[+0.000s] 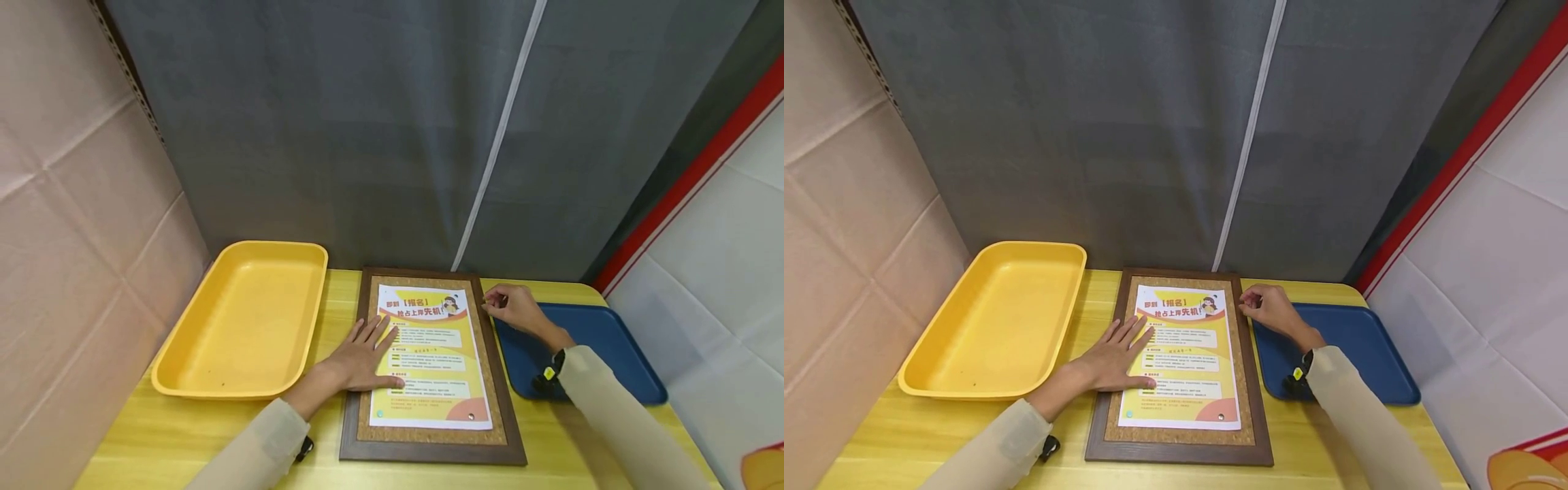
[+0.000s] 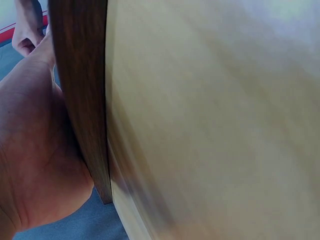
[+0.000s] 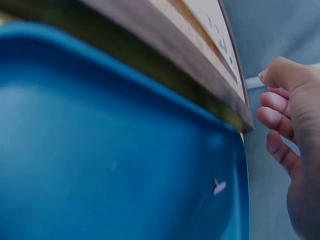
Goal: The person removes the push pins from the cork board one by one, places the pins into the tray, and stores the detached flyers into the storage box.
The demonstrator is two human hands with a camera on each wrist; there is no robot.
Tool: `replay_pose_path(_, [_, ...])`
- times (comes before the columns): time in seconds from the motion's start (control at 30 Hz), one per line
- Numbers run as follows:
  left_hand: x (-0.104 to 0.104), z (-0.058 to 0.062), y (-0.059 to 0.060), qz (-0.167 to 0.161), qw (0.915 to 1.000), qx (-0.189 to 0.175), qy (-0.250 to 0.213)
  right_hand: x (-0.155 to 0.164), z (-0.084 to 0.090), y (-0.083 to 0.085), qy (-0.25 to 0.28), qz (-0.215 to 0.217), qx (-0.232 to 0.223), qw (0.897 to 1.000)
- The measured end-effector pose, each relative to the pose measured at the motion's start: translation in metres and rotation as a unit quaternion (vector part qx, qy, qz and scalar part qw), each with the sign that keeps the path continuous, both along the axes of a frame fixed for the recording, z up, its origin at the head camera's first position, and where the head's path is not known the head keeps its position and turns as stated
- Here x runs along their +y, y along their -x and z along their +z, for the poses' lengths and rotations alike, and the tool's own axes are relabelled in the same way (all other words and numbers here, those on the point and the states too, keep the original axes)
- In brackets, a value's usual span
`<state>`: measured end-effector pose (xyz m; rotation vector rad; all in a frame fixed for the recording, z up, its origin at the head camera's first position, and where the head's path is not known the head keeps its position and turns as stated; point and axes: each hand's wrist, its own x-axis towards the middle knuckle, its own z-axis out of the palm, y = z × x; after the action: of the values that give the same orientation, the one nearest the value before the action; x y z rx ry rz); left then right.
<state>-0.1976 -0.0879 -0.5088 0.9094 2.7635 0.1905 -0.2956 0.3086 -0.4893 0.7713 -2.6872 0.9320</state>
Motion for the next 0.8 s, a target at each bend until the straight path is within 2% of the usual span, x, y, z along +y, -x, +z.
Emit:
replay_pose_path(0.2, [0.0, -0.004, 0.001, 0.0, 1.0, 0.006, 0.004, -0.017, -0.002, 0.012, 0.0, 0.006, -0.009, 1.0])
replay_pose_path(0.47, [0.0, 0.0, 0.0, 0.002, 0.9999, 0.0, 0.017, -0.03, -0.008, 0.026, 0.012, 0.03, 0.003, 0.999])
replay_pose_path(0.8, [0.001, -0.01, 0.003, 0.008, 0.9997, 0.009, 0.02, -0.039, -0.015, 0.038, -0.005, 0.022, -0.015, 1.0])
